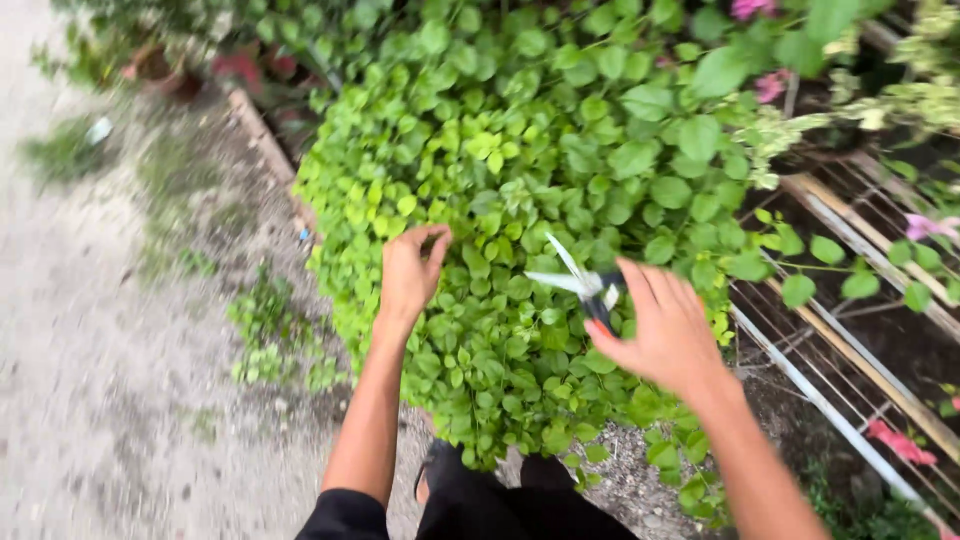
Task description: Pruning leaves and small branches from a plant using garden shears.
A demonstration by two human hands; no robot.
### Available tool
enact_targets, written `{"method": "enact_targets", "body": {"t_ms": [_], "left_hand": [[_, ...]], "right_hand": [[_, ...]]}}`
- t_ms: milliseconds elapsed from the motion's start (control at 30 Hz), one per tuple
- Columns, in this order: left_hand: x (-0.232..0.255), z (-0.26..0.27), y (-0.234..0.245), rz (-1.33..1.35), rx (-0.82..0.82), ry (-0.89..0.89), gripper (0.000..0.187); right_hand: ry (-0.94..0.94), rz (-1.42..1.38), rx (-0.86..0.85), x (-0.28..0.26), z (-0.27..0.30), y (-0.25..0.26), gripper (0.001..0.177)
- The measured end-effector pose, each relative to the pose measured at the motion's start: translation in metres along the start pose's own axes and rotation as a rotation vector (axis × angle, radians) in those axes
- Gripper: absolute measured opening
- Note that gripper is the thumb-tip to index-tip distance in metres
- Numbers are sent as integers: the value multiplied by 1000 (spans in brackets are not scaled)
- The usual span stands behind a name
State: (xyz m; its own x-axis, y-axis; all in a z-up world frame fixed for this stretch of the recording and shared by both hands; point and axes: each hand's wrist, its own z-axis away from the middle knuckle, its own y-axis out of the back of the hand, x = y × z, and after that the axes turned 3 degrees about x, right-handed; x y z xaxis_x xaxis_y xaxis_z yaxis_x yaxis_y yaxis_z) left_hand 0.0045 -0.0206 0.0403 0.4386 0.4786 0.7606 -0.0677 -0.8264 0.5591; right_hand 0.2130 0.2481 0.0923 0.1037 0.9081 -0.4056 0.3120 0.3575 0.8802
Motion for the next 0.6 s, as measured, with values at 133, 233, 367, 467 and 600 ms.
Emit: {"method": "enact_targets", "body": {"t_ms": [133,233,367,467,600], "left_hand": [[-4,5,4,0,93,19,20],[-2,5,5,-43,129,44,20],[0,6,7,-51,149,93,20],[0,7,5,-57,161,100,19],[-6,10,6,-58,197,58,19]], "right_hand": [[180,-17,-171,-5,-72,-20,87],[334,19,-204,-14,-108,-54,85],[381,52,-324,-36,-134,-84,84],[384,104,-432,-43,-143,-104,74],[379,106,-452,-43,-151,-127,69]]}}
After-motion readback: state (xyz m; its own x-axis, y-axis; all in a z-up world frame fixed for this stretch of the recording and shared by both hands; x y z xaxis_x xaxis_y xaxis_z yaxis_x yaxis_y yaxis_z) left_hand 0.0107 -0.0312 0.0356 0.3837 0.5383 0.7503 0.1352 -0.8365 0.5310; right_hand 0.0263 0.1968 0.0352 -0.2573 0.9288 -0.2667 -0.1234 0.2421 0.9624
